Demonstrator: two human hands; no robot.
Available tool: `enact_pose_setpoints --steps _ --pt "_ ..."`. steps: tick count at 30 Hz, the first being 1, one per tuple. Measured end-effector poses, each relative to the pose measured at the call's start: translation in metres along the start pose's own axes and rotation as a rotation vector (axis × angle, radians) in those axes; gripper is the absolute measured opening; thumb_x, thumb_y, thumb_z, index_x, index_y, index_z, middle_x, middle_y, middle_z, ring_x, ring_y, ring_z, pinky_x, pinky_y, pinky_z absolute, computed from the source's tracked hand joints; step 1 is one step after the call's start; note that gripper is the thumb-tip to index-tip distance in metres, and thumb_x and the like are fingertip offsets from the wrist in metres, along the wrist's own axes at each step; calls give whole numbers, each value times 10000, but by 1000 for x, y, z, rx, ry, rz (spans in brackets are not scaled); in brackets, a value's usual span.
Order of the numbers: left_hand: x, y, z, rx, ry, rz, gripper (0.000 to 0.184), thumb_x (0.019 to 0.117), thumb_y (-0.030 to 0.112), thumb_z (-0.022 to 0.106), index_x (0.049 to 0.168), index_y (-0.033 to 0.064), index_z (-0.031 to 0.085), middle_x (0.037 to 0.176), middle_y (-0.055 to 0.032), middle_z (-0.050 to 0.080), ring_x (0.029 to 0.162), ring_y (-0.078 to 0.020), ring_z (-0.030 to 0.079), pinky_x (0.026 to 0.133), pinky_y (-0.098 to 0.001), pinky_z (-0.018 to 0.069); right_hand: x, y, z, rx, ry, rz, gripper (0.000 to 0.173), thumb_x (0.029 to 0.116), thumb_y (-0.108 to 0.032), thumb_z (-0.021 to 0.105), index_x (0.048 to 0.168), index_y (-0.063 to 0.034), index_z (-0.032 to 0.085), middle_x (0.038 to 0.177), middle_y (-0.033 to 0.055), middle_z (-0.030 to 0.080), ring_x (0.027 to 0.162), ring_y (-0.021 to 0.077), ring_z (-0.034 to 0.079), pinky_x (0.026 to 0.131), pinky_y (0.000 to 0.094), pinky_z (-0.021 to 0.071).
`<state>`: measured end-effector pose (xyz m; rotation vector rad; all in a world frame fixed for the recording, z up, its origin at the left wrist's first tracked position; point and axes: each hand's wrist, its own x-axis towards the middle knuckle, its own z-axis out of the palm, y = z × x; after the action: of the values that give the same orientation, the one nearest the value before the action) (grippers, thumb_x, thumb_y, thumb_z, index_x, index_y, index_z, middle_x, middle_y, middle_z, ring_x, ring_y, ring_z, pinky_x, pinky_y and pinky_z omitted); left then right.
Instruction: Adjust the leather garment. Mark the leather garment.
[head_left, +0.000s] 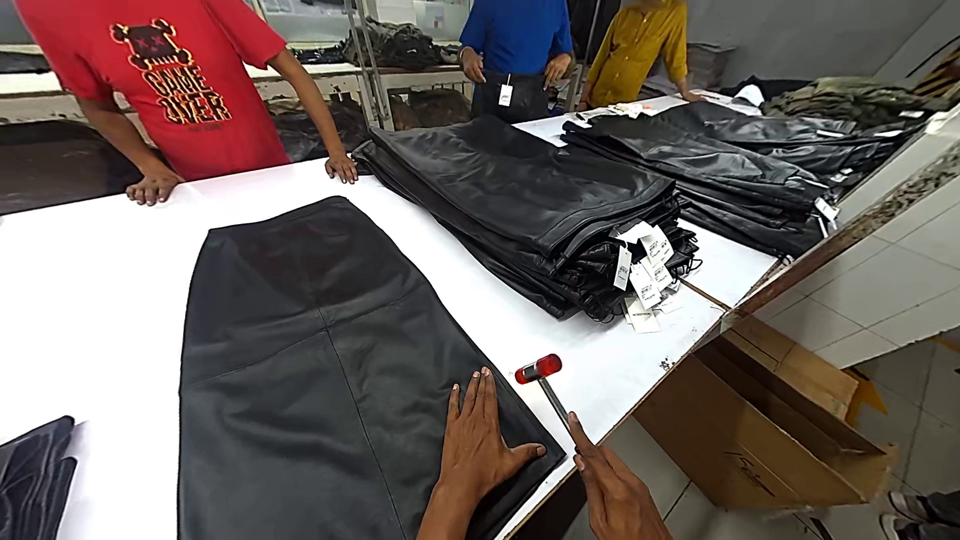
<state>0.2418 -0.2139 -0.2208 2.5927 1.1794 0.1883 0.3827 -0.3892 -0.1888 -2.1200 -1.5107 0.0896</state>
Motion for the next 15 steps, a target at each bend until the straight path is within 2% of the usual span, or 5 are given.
enact_pose_setpoints --steps 3,7,10,13,15 --pt "-1 1 0 -10 -15 4 1425 654 1036 361 1610 -14 244 1688 -113 265 1579 -239 190 1274 -552 45 3 7 8 -64 -92 39 480 1072 -267 410 1544 -244 491 844 113 641 600 251 630 545 419 553" --pt "0 1 -1 -13 -5 0 1431 652 1036 364 1606 -24 244 1680 -120 282 1573 -250 213 1273 -550 59 12 6 10 -9 48 -28 468 1083 -271 386 1526 -193 518 834 92 638 575 204 597 510 376 532" --pt "-2 0 2 -3 -16 4 1440 642 1043 360 1610 -17 238 1686 -112 269 1578 -236 194 1277 -542 46 17 8 12 -93 -114 28 480 1082 -297 385 1554 -287 472 850 100 636 602 238 627 543 405 548" --pt "0 0 3 -8 21 15 1440 645 1038 368 1600 -33 257 1672 -123 302 1566 -251 235 1274 -545 73 26 10 14 -65 48 -23 476 1069 -270 391 1528 -234 517 801 79 622 555 200 592 508 363 526" --pt "-1 -1 3 -3 16 7 1436 648 1039 361 1600 -32 260 1672 -123 303 1566 -254 236 1273 -547 78 28 7 15 -75 45 -45 478 1070 -274 389 1531 -245 511 816 76 618 548 190 584 494 355 523"
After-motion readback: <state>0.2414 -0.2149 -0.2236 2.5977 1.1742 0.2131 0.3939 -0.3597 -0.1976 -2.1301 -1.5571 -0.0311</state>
